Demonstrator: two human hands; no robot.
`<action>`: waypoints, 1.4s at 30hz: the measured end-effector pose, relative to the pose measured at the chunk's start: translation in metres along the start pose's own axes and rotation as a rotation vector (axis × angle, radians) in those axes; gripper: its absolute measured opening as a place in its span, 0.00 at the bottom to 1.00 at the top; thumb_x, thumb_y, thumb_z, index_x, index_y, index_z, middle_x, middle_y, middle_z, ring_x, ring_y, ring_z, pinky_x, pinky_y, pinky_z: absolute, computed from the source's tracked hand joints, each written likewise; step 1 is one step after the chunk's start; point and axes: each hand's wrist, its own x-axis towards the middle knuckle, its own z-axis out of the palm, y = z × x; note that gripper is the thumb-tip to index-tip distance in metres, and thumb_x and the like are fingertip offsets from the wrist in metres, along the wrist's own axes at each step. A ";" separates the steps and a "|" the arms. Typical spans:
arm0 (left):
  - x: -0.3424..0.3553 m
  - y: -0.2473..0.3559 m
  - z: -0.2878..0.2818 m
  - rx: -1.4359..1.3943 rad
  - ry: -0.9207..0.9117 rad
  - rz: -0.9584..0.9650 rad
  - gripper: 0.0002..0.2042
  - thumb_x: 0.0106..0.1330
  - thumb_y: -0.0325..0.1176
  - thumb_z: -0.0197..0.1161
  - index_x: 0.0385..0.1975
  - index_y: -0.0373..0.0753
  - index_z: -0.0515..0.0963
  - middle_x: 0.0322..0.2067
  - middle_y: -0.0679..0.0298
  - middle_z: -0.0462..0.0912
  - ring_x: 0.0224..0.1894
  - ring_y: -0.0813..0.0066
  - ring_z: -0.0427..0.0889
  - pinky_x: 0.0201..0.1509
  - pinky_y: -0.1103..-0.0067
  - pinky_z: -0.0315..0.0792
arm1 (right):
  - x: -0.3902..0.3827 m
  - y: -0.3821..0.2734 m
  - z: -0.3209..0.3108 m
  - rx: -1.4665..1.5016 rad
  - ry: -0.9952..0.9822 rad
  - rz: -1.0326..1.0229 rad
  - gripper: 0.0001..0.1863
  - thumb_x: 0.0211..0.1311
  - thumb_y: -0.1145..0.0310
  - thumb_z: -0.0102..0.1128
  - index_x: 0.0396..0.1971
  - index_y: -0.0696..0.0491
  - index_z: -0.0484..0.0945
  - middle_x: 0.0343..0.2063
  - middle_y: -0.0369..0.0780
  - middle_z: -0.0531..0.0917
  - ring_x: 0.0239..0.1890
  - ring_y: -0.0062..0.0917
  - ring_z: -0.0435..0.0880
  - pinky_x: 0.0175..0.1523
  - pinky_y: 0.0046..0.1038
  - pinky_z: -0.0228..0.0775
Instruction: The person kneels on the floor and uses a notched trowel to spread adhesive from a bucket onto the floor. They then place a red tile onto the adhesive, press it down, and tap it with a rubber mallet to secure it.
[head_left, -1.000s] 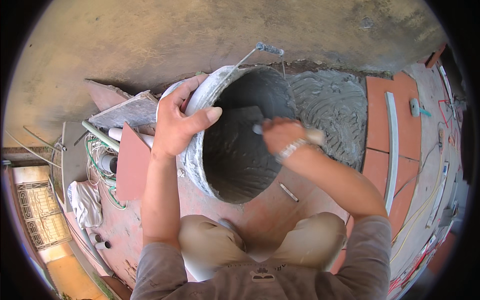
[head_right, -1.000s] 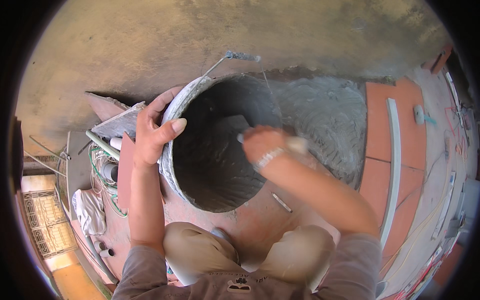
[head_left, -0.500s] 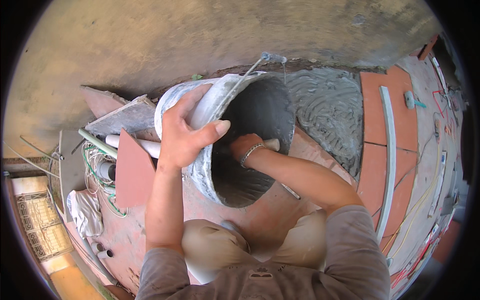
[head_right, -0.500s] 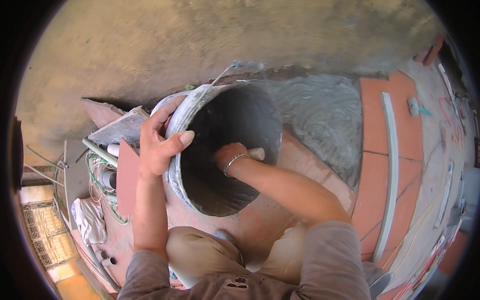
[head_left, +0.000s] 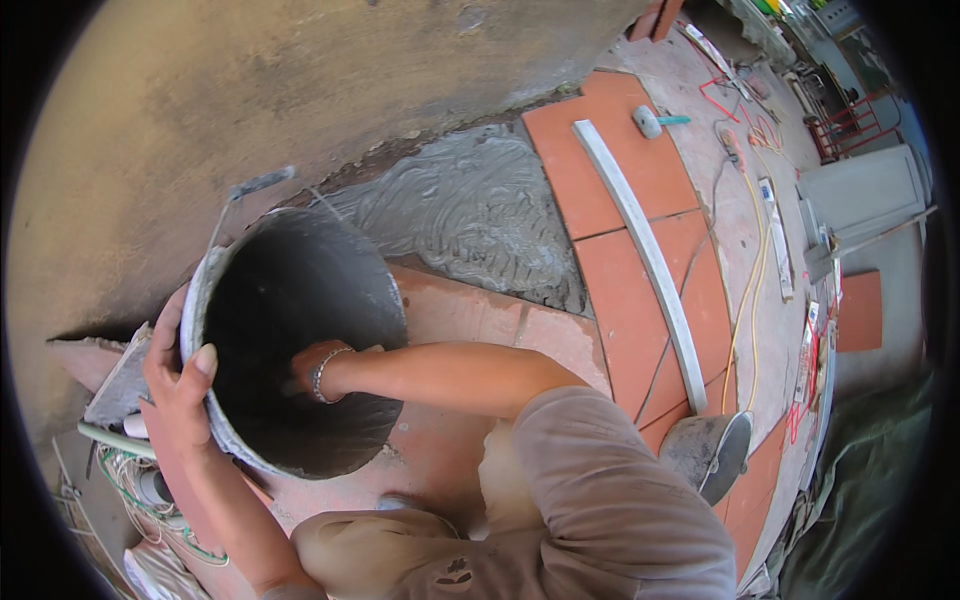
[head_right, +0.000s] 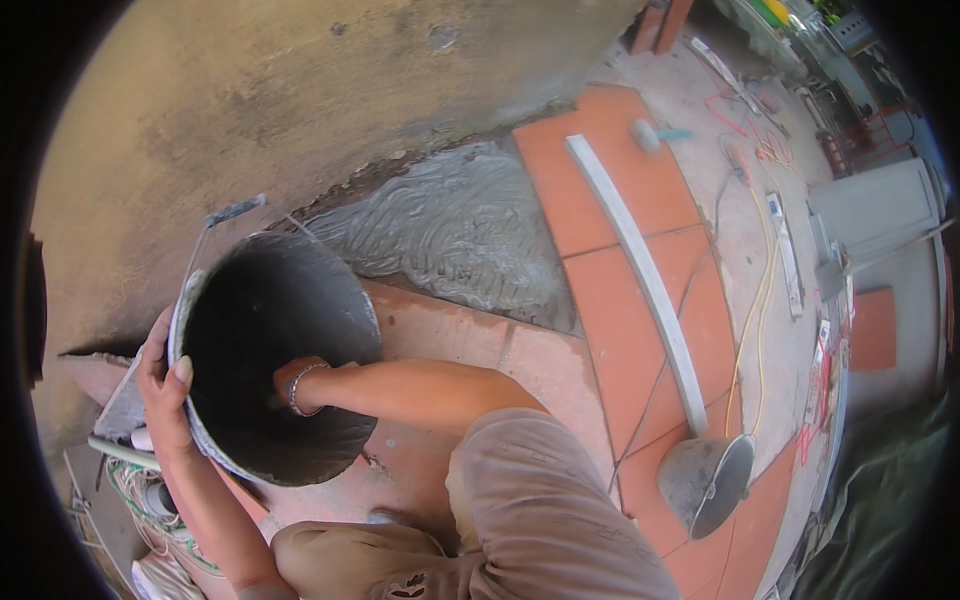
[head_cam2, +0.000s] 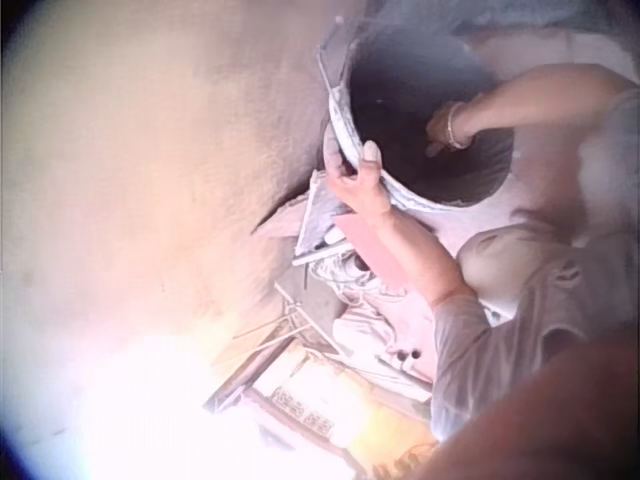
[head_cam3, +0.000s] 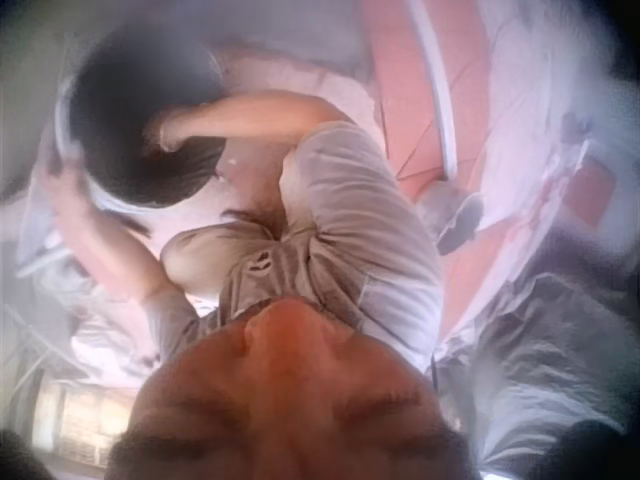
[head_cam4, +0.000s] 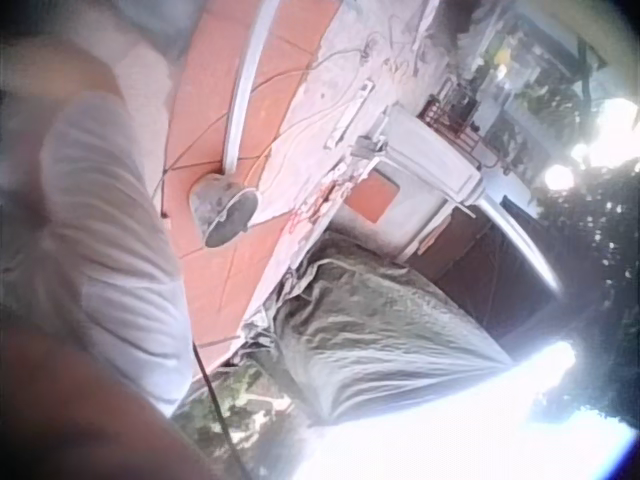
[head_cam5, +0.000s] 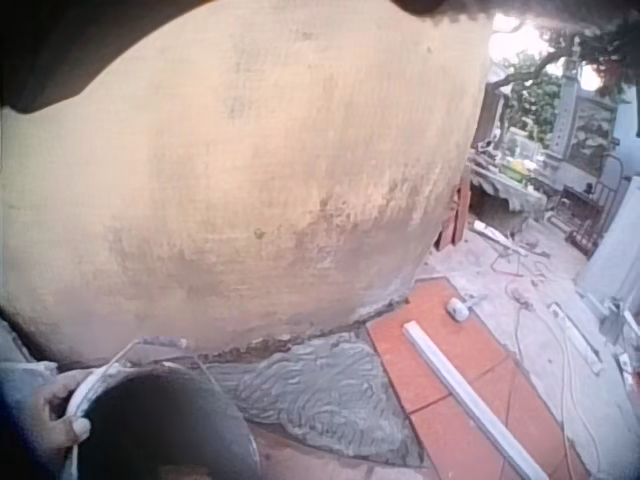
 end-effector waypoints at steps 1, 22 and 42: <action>0.001 -0.002 -0.002 -0.013 -0.004 -0.008 0.46 0.51 0.59 0.71 0.64 0.26 0.72 0.58 0.52 0.79 0.63 0.62 0.74 0.72 0.69 0.59 | -0.001 0.001 -0.002 0.029 -0.018 0.009 0.13 0.58 0.67 0.64 0.41 0.54 0.87 0.41 0.48 0.88 0.48 0.43 0.87 0.51 0.42 0.79; 0.036 -0.031 -0.055 -0.117 -0.018 0.072 0.38 0.67 0.55 0.59 0.65 0.25 0.70 0.59 0.52 0.79 0.61 0.64 0.78 0.69 0.71 0.66 | -0.158 0.074 -0.119 0.209 0.276 -0.078 0.16 0.56 0.60 0.70 0.39 0.54 0.81 0.29 0.48 0.84 0.35 0.42 0.85 0.42 0.41 0.74; 0.028 -0.059 -0.107 -0.361 -0.007 -0.046 0.38 0.68 0.59 0.56 0.67 0.31 0.67 0.63 0.53 0.74 0.64 0.59 0.74 0.70 0.66 0.66 | -0.208 0.250 -0.017 -0.193 0.625 0.697 0.19 0.57 0.67 0.64 0.50 0.53 0.82 0.42 0.49 0.86 0.40 0.45 0.86 0.44 0.40 0.79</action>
